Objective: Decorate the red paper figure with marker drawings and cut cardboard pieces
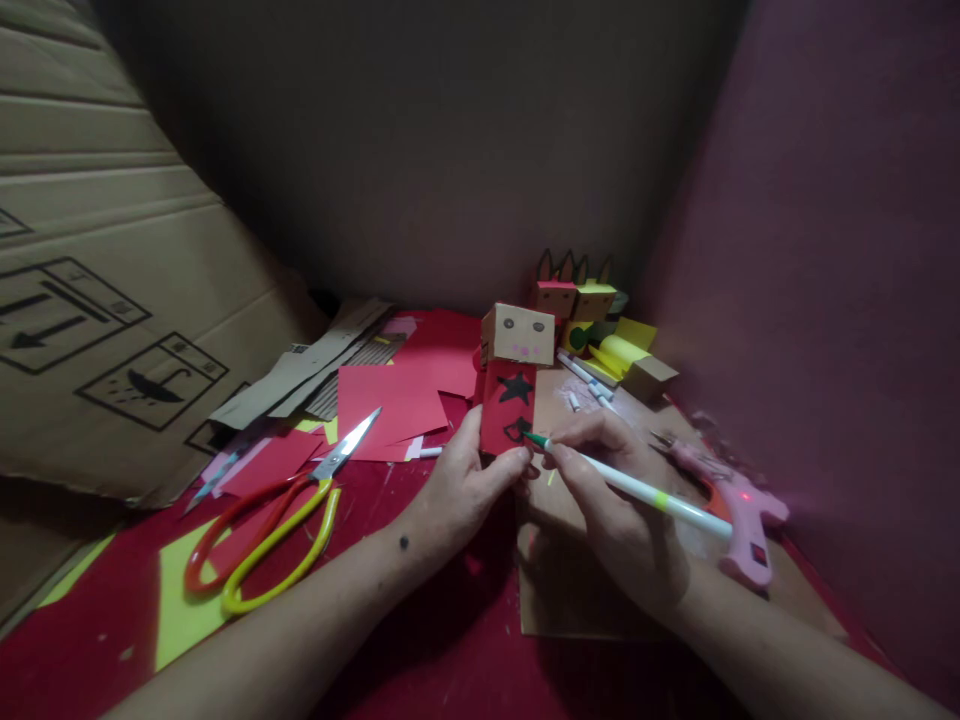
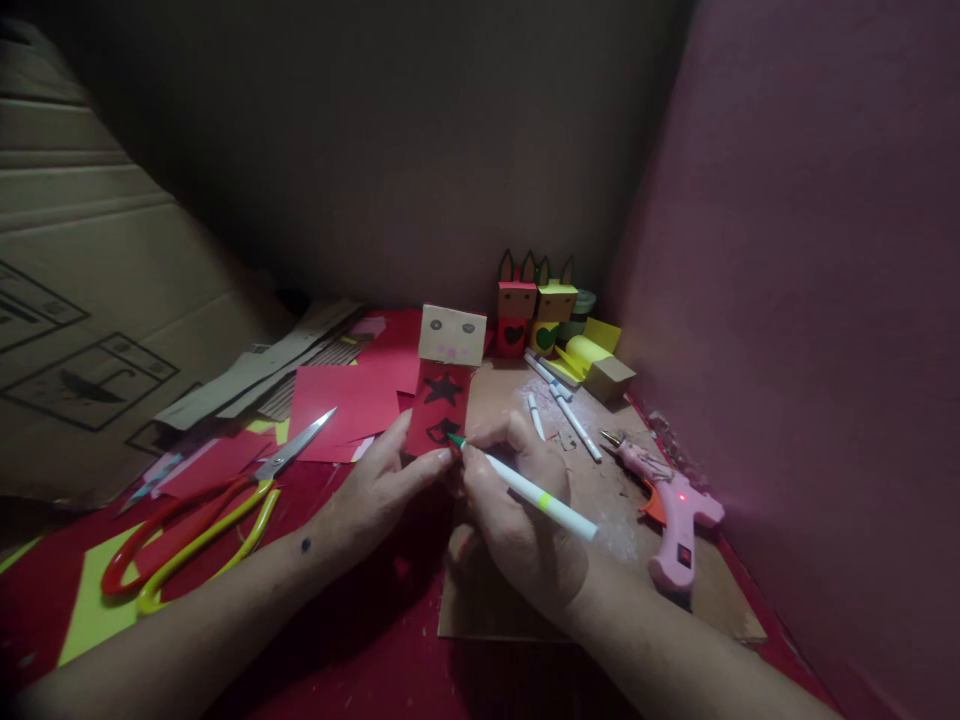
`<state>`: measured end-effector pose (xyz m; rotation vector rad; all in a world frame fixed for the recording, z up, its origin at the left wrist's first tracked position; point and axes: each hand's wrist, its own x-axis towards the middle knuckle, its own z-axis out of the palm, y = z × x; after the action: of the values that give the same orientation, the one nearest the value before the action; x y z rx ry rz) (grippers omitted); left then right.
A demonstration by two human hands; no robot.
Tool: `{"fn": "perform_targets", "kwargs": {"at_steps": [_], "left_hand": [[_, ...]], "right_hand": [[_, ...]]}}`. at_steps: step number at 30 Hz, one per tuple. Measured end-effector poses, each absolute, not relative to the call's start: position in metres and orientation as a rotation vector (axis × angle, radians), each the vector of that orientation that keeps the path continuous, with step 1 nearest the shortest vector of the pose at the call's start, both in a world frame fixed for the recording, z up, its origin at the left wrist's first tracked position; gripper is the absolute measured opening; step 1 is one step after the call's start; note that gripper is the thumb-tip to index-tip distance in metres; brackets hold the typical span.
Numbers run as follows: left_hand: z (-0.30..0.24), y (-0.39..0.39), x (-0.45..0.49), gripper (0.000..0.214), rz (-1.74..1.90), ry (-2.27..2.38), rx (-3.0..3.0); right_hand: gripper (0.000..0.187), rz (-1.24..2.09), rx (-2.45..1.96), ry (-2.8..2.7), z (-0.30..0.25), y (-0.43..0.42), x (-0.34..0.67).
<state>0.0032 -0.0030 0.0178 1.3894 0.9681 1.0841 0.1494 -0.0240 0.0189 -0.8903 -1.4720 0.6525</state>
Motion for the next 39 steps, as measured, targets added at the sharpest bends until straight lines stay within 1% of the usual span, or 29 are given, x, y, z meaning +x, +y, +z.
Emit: {"fn": "perform_targets", "kwargs": {"at_steps": [5, 12, 22, 27, 39], "left_hand": [[0.023, -0.0045, 0.0031, 0.02, 1.077, 1.03, 1.415], [0.0162, -0.0034, 0.0032, 0.022, 1.081, 0.916, 1.362], [0.0195, -0.0027, 0.0033, 0.022, 1.09, 0.98, 1.404], [0.0156, -0.0017, 0.0031, 0.024, 1.087, 0.95, 1.38], [0.016, -0.0011, 0.0034, 0.023, 1.096, 0.913, 1.358]], "right_hand": [[0.008, 0.668, -0.882, -1.533, 0.0177, -0.0252, 0.1524], [0.008, 0.711, -0.909, -1.484, 0.016, -0.0258, 0.1513], [0.007, 0.655, -0.893, -1.54, 0.0168, -0.0258, 0.1522], [0.01, 0.651, -0.906, -1.52, 0.0164, -0.0251, 0.1517], [0.01, 0.684, -0.889, -1.508, 0.0174, -0.0238, 0.1511]]}}
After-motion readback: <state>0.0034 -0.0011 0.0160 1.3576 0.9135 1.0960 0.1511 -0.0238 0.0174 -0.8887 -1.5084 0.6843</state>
